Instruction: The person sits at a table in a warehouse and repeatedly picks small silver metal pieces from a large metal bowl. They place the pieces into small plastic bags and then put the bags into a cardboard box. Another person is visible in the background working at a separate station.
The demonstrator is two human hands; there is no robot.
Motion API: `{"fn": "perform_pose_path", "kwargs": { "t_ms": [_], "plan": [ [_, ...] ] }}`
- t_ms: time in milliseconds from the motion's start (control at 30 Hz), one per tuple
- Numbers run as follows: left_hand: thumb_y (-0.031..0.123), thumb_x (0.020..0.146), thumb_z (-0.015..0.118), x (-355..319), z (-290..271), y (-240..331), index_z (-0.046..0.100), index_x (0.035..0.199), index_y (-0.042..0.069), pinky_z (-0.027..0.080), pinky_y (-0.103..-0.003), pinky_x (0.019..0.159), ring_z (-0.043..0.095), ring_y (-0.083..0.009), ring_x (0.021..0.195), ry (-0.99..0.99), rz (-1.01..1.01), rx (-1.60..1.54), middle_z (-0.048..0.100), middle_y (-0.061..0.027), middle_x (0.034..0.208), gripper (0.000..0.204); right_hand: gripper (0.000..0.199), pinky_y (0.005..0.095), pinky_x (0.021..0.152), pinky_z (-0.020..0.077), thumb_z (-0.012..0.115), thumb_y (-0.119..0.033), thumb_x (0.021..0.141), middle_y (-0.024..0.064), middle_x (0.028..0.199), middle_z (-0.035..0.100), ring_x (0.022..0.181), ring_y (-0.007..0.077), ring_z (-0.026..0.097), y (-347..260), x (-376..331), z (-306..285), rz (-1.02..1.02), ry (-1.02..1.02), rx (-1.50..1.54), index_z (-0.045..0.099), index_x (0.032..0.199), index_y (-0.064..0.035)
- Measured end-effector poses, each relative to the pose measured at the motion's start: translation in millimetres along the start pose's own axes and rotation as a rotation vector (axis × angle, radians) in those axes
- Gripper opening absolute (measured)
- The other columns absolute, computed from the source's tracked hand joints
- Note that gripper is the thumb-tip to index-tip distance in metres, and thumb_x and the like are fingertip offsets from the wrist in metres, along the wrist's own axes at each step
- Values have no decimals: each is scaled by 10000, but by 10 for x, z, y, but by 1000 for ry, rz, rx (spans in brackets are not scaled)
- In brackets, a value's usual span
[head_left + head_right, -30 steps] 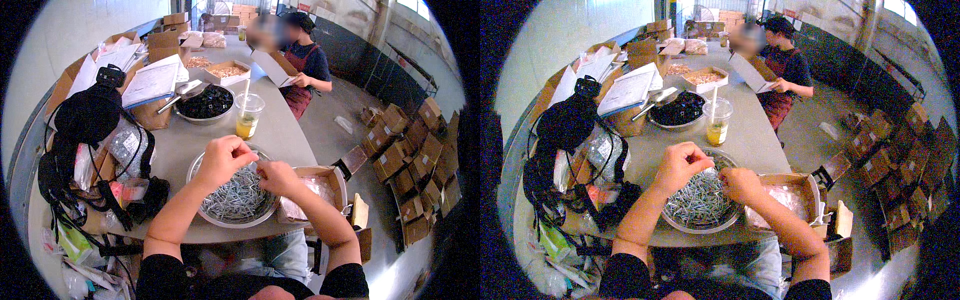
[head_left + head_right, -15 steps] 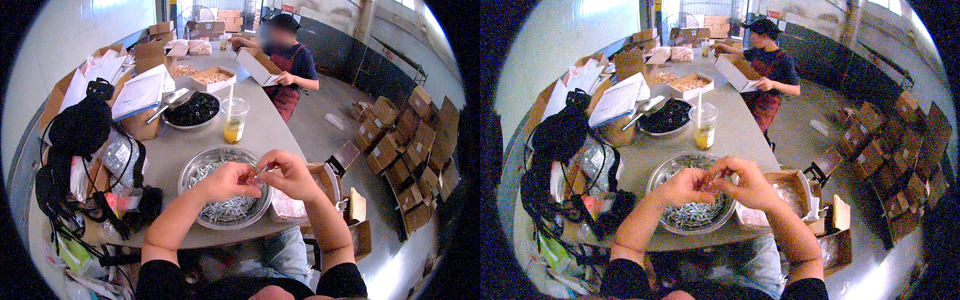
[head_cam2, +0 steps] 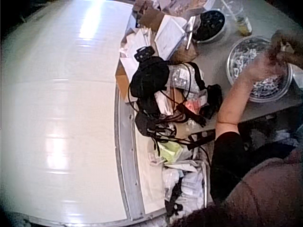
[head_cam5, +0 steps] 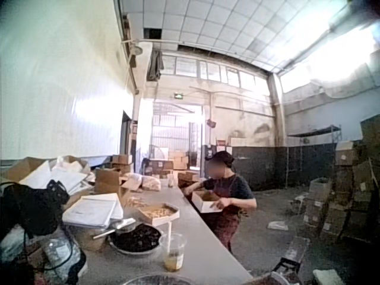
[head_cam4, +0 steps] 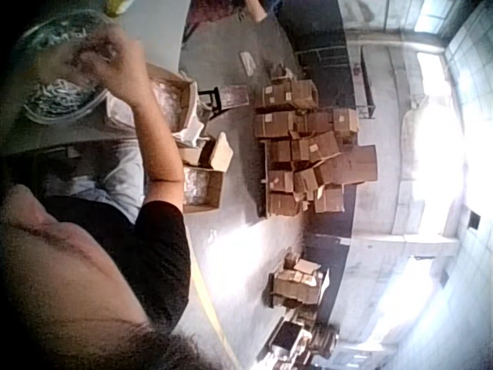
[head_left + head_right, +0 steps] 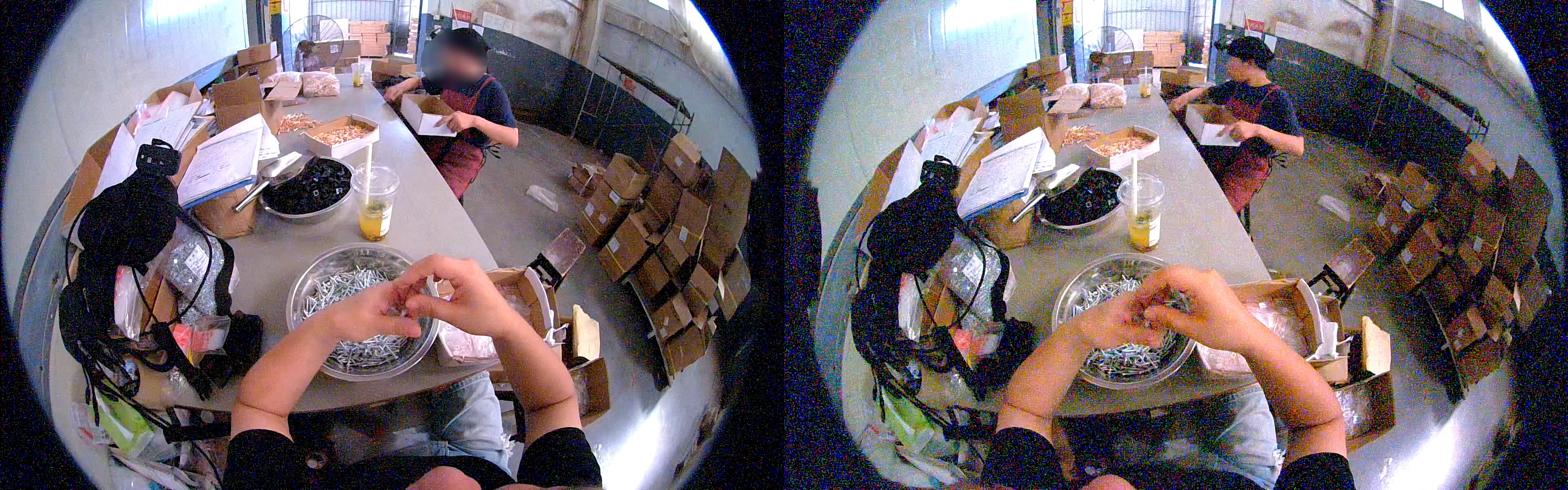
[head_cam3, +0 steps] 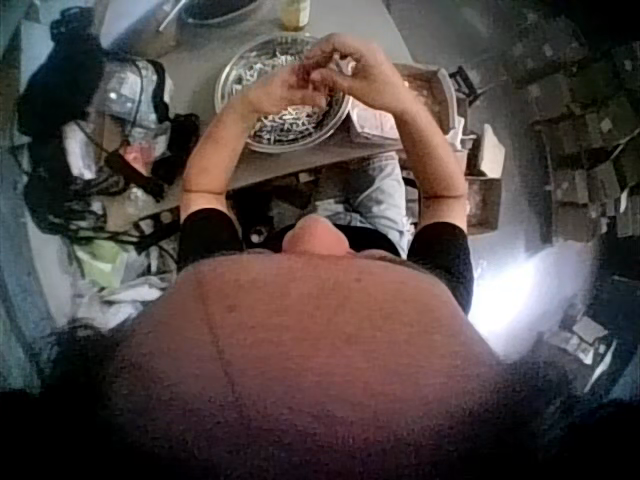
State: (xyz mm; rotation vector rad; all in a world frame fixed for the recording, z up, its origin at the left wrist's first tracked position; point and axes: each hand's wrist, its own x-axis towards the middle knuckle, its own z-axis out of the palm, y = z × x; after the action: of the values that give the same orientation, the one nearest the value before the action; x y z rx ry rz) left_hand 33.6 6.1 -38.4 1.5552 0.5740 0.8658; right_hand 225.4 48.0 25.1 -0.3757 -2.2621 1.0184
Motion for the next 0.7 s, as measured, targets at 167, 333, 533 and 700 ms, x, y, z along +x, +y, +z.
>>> {"fn": "perform_pose_path", "kwargs": {
  "t_ms": [167, 333, 533, 700],
  "plan": [
    [444, 872, 671, -25, -11, 1, 491, 1115, 61, 456, -240, 706, 548, -103, 801, -8, 54, -204, 526, 4, 840, 488, 253, 393, 899, 457, 758, -80, 732, 118, 1116, 593, 1034, 278, 576, -41, 18, -22, -283, -9, -330, 672, 970, -76],
    [542, 902, 565, -30, -5, -136, 469, 1186, 38, 485, -254, 693, 587, -118, 791, 76, 121, -131, 575, -34, 884, 586, 209, 392, 895, 457, 766, -94, 725, 117, 1114, 587, 1035, 278, 571, 7, 8, 72, -299, 13, -417, 683, 916, -67],
    [307, 927, 618, 21, -23, 46, 578, 1088, -13, 504, -294, 804, 643, -150, 873, 419, 184, 435, 671, -83, 972, 360, 143, 296, 684, 503, 772, -75, 747, 90, 867, 650, 753, 174, 629, 138, -86, -57, 59, 77, -150, 688, 853, -30],
    [89, 853, 652, 51, 95, 163, 646, 897, -12, 506, -323, 715, 658, -218, 790, 579, 184, 694, 669, -124, 848, 110, 126, 278, 635, 493, 738, -75, 787, 84, 801, 643, 689, 160, 624, 150, -139, 15, 246, 172, -116, 670, 876, -17]
  ]
}}
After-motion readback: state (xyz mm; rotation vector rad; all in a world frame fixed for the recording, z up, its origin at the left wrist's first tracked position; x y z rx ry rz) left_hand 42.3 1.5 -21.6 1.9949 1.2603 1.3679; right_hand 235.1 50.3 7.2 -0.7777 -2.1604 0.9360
